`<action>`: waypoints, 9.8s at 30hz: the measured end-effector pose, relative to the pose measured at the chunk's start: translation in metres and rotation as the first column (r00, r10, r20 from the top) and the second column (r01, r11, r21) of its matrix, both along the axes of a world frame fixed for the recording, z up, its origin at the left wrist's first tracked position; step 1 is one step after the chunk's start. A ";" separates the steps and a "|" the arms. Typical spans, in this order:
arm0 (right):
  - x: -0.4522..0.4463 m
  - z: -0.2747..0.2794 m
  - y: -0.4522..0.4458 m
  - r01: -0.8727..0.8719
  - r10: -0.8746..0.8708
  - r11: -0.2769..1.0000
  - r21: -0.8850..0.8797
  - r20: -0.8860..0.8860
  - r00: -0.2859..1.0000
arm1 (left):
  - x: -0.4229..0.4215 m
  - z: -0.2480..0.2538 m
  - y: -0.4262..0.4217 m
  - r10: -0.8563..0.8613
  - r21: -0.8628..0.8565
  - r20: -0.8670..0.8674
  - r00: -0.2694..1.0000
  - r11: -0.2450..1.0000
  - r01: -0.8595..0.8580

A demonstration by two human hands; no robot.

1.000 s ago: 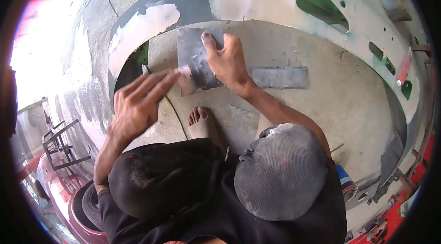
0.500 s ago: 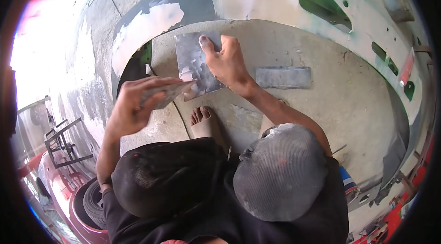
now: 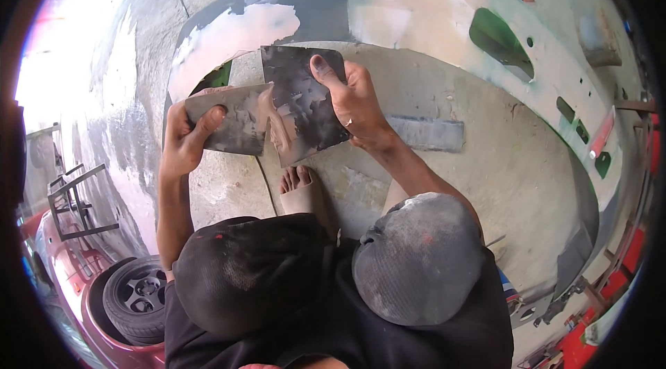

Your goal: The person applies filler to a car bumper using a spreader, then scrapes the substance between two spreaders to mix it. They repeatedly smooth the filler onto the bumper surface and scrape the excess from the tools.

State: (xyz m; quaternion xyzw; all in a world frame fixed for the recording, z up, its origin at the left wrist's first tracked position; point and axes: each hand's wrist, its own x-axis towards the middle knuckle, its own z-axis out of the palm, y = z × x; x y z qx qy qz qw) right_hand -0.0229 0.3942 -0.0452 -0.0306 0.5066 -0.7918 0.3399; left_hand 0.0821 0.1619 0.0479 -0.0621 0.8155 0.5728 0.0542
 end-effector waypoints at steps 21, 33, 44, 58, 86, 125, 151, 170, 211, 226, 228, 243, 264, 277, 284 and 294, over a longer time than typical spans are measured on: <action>0.000 -0.023 -0.008 0.079 0.034 0.932 0.353 -0.301 0.953 | -0.032 0.026 0.021 -0.311 -0.445 -0.047 0.949 0.857 0.259; 0.006 -0.043 -0.005 -0.128 0.117 0.915 0.383 0.052 0.992 | -0.001 -0.027 0.036 -0.400 -0.267 0.050 0.915 0.877 0.398; 0.000 -0.022 -0.016 -0.053 0.065 0.997 -0.053 0.244 0.968 | 0.071 -0.178 0.005 0.262 0.971 0.214 0.941 0.051 -0.235; -0.003 -0.033 -0.011 0.113 -0.065 0.981 0.160 -0.279 0.958 | 0.049 -0.165 0.057 -0.015 0.940 -0.064 0.998 -0.337 0.056; 0.004 -0.061 0.004 -0.165 0.200 0.889 0.426 -0.038 0.979 | 0.009 -0.037 0.017 -0.436 -0.127 0.005 0.900 0.893 0.433; -0.007 -0.036 0.025 -0.119 0.114 0.903 0.413 0.038 0.993 | -0.079 0.010 -0.207 0.349 -0.636 0.097 0.932 0.742 -0.212; -0.005 -0.041 0.023 -0.149 0.163 0.933 0.327 -0.015 0.986 | -0.148 0.021 -0.097 0.029 -0.308 0.074 0.997 0.952 -0.005; -0.010 -0.025 0.048 -0.190 0.190 0.974 0.120 0.015 0.982 | -0.264 -0.007 0.014 -0.474 -0.795 -0.158 0.866 0.581 0.173; 0.007 -0.026 0.040 -0.367 0.412 0.891 0.268 -0.134 0.901 | -0.110 -0.055 0.067 -0.689 -0.949 -0.177 0.703 0.308 0.063; 0.011 -0.027 0.046 -0.453 0.480 0.822 0.346 0.008 0.877 | -0.137 0.031 0.002 0.069 -0.084 0.092 0.993 0.995 -0.061; 0.011 -0.029 0.047 -0.447 0.461 0.835 0.321 0.037 0.887 | -0.144 0.029 -0.005 0.040 -0.192 0.064 0.997 0.981 -0.027; 0.000 -0.031 0.040 -0.421 0.426 0.828 0.370 0.072 0.902 | -0.173 -0.055 0.006 -0.529 -0.930 -0.283 0.800 0.354 -0.096; 0.003 -0.039 0.026 -0.408 0.430 0.839 0.360 0.020 0.903 | -0.094 -0.027 0.007 -0.610 -0.896 -0.218 0.762 0.434 0.091; 0.006 -0.026 0.031 -0.442 0.438 0.827 0.348 0.095 0.894 | -0.116 0.022 -0.032 0.084 -0.331 -0.003 0.996 0.940 -0.080; 0.007 -0.025 0.029 -0.397 0.413 0.851 0.344 0.029 0.910 | -0.161 -0.012 -0.032 -0.210 -0.697 -0.293 0.933 0.715 -0.057; -0.003 -0.025 0.026 -0.469 0.451 0.816 0.336 0.136 0.882 | -0.144 -0.070 -0.018 -0.395 -0.910 -0.325 0.859 0.377 -0.171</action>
